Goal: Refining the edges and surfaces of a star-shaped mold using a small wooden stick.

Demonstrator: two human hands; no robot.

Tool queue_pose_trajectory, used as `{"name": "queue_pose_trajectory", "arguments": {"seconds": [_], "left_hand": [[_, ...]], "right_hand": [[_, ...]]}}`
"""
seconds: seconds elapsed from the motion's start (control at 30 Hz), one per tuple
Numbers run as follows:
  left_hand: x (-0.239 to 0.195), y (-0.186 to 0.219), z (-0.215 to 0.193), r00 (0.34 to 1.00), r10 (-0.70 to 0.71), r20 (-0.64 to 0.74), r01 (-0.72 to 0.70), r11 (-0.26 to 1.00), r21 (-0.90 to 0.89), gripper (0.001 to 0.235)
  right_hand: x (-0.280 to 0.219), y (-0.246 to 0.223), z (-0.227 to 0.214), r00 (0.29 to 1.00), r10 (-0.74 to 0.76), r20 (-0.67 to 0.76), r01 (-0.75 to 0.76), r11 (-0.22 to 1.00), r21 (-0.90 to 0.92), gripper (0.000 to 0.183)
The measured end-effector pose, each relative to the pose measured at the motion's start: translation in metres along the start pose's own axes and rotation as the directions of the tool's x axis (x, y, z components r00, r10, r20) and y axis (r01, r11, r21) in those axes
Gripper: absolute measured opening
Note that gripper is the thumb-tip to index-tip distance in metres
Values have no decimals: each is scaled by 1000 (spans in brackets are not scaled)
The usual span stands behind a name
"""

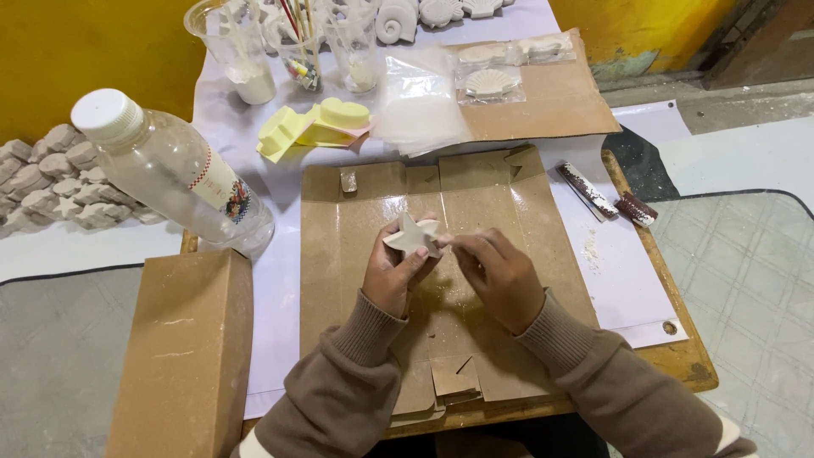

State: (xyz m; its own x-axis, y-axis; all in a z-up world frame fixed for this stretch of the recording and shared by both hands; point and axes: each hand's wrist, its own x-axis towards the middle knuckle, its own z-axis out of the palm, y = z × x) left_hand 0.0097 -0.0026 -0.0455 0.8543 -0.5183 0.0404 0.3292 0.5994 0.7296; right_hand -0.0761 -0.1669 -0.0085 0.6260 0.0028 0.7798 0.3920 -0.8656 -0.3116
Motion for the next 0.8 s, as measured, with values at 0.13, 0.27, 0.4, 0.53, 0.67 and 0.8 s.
{"name": "queue_pose_trajectory", "arguments": {"seconds": [0.13, 0.27, 0.4, 0.53, 0.67, 0.8], "left_hand": [[-2, -2, 3, 1000, -1, 11, 1, 1000, -26, 56], [0, -2, 1, 999, 30, 23, -30, 999, -20, 55], [-4, 1, 5, 999, 49, 8, -49, 999, 17, 53], [-3, 3, 8, 999, 46, -1, -46, 998, 38, 55], [-3, -1, 5, 998, 55, 10, -55, 998, 8, 53], [1, -6, -1, 999, 43, 18, -44, 999, 1, 53]], "right_hand": [[13, -16, -10, 1000, 12, -2, -12, 1000, -19, 17], [9, -5, -5, 1000, -12, -10, 12, 998, -54, 14], [-7, 4, 11, 1000, -9, -8, 8, 1000, -14, 15], [0, -3, 4, 1000, -11, -14, 11, 1000, -19, 17], [11, -22, -6, 1000, 23, -19, -23, 1000, -19, 19], [0, 4, 4, 999, 15, -37, -16, 999, -35, 17]]}}
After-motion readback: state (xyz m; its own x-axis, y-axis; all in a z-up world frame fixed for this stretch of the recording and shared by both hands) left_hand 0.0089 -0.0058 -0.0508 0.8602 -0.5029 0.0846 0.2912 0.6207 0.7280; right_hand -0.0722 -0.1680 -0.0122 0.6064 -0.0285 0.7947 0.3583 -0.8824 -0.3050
